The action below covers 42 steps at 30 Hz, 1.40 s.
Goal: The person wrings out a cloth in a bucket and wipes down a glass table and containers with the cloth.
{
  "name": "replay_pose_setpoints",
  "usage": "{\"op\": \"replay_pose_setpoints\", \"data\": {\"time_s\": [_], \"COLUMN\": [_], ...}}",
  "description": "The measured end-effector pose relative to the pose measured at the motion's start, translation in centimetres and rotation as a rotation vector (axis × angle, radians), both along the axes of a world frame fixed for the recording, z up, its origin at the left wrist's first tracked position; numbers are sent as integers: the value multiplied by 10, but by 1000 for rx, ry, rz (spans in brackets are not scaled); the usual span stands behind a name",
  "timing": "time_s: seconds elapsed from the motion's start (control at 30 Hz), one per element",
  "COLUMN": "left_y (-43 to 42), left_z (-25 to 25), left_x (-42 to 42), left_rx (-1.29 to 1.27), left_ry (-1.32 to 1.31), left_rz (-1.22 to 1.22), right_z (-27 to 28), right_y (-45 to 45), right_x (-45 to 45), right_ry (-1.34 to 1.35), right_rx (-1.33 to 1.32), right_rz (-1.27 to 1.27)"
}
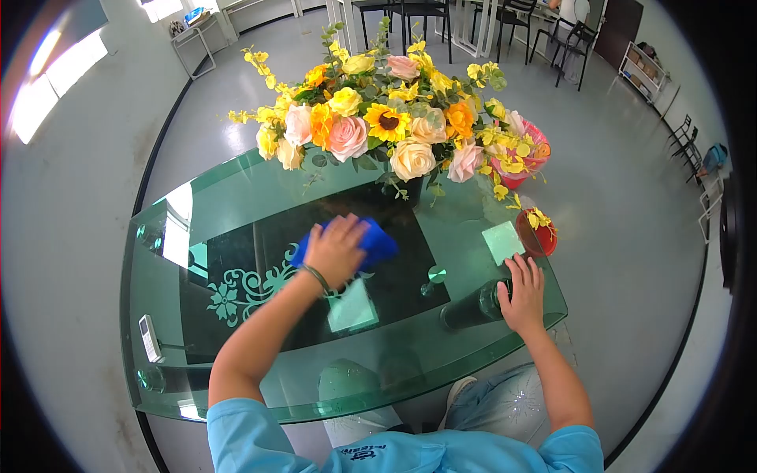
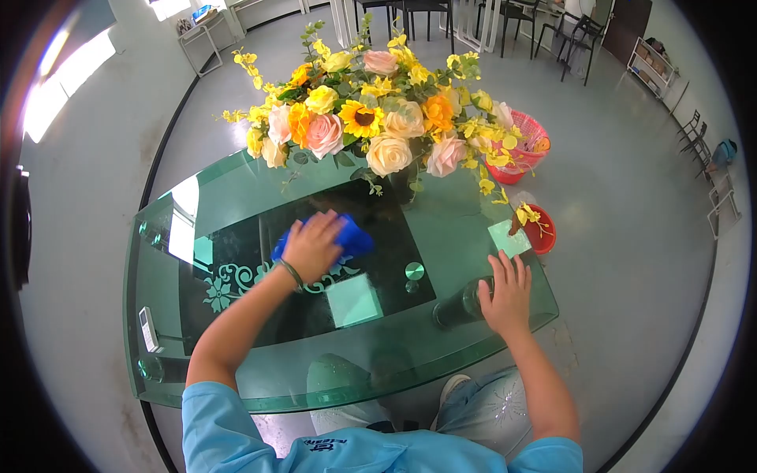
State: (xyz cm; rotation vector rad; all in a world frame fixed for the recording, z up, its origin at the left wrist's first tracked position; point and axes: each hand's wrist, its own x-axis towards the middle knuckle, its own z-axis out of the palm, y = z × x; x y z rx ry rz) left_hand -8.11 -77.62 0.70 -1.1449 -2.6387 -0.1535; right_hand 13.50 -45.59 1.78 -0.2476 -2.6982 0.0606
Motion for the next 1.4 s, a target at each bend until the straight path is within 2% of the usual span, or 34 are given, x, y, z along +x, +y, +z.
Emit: {"op": "replay_pose_setpoints", "data": {"time_s": [0.03, 0.13, 0.17, 0.23, 0.27, 0.33, 0.4, 0.5, 0.63, 0.7, 0.8, 0.83, 0.9, 0.97, 1.1, 1.17, 1.2, 1.23, 1.3, 1.37, 1.4], "left_y": [-7, 7, 17, 40, 44, 48, 39, 11, 7, 30, 51, 57, 52, 45, 52, 52, 47, 41, 24, -8, -14], "left_z": [-15, -7, -8, -4, -5, -2, -8, 0, -12, -7, 2, -3, -8, -4, -8, -15, -13, -10, 11, 37, 36], "left_x": [-31, -74, -81, -86, -80, -45, 4, 25, -63, -81, -55, -34, 10, 2, -31, -35, -37, -41, -28, -12, -9], "left_rx": [54, 58, 52, 100, 145, 69, 84, 4, 99, 136, 72, -35, 83, 116, 238, 409, 641, 634, 1597, 1767, 1771], "left_ry": [-17, -139, -147, -150, -169, -146, -85, -163, -134, -127, -146, -51, -64, -82, -53, -161, -412, -397, -1137, -1330, -1322], "left_rz": [97, 300, 293, 451, 379, 178, -93, -230, 152, 365, 239, 118, -155, -208, -115, -49, -1, -5, -61, -180, -166], "right_z": [0, 0, -1, 0, 0, -1, 1, 2, 1, 1, 0, 0, -1, 0, 0, -1, -2, -3, -2, -7, -9], "right_y": [0, -1, -2, -1, -1, -1, -1, 0, 1, 1, 0, 1, 0, 1, 1, 1, 2, 3, 3, 4, 1], "right_x": [-1, -2, 0, -1, 1, -1, -1, -2, -2, -2, 0, -3, -4, -1, -2, 0, 0, -2, -3, -3, -4], "right_ry": [-2, 8, -1, 17, 11, 12, 12, 11, 6, -1, -5, -3, -1, -12, 4, 1, 8, 17, 19, 16, 11], "right_rx": [4, 0, -4, 9, 12, 5, -4, -19, -23, -27, -16, -13, -17, -17, -25, -36, -42, -51, -57, -59, -65], "right_rz": [-8, -13, -20, -15, -17, -23, -14, -15, -8, -11, -19, -23, -22, -32, -31, -29, -25, -22, -29, -23, -13]}}
